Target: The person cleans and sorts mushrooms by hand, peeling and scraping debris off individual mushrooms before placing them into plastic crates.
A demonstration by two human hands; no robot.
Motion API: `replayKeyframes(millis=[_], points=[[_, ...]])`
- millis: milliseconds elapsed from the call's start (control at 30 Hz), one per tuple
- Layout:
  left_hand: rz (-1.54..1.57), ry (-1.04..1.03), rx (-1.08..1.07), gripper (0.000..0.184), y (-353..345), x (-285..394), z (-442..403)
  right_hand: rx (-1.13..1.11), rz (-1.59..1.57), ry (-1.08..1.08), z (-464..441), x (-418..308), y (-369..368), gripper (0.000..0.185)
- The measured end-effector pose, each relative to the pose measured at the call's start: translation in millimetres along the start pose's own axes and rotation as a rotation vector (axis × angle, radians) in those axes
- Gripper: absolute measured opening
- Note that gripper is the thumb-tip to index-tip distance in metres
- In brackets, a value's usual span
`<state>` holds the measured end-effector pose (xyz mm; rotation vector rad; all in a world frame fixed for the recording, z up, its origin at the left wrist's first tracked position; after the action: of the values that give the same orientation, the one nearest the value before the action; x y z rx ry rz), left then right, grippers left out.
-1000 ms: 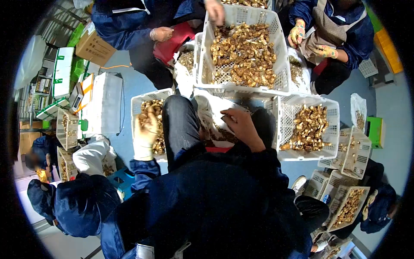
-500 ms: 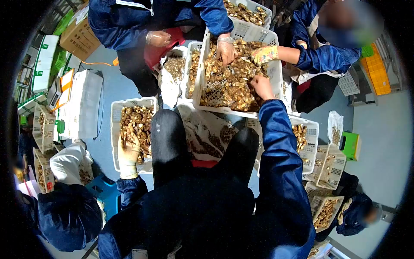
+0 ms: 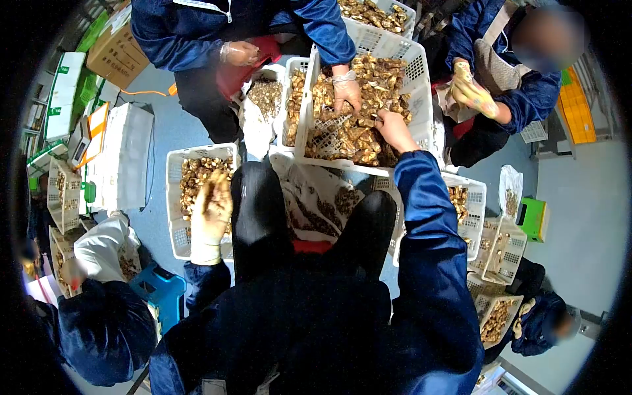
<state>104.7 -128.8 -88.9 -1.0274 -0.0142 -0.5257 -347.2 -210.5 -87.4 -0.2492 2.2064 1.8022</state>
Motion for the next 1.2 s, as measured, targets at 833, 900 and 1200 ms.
replayKeyframes(millis=[833, 900, 1200], points=[[-0.802, 0.042, -0.369, 0.049, -95.7, -131.0, 91.7, 0.207, -1.139, -0.313, 197.7, -200.4, 108.0, 0.014], [-0.84, -0.013, -0.352, 0.049, -103.1, -135.4, 98.8, 0.379, -1.139, -0.173, 202.9, -201.8, 116.0, 0.013], [-0.636, 0.312, -0.228, 0.037, -87.3, -162.3, 108.6, 0.547, -0.994, -0.079, 220.7, -192.0, 139.9, 0.006]])
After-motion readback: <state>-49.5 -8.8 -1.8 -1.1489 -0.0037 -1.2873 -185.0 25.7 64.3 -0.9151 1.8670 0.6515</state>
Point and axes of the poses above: each hand's wrist, its own z-axis away from the middle knuckle, its own y-axis out of the back of the hand, x = y × z, the point moved 8 cm from there along -z, towards the middle knuckle, and after that the axes turned 12 degrees about x, right-handed, at the moved point
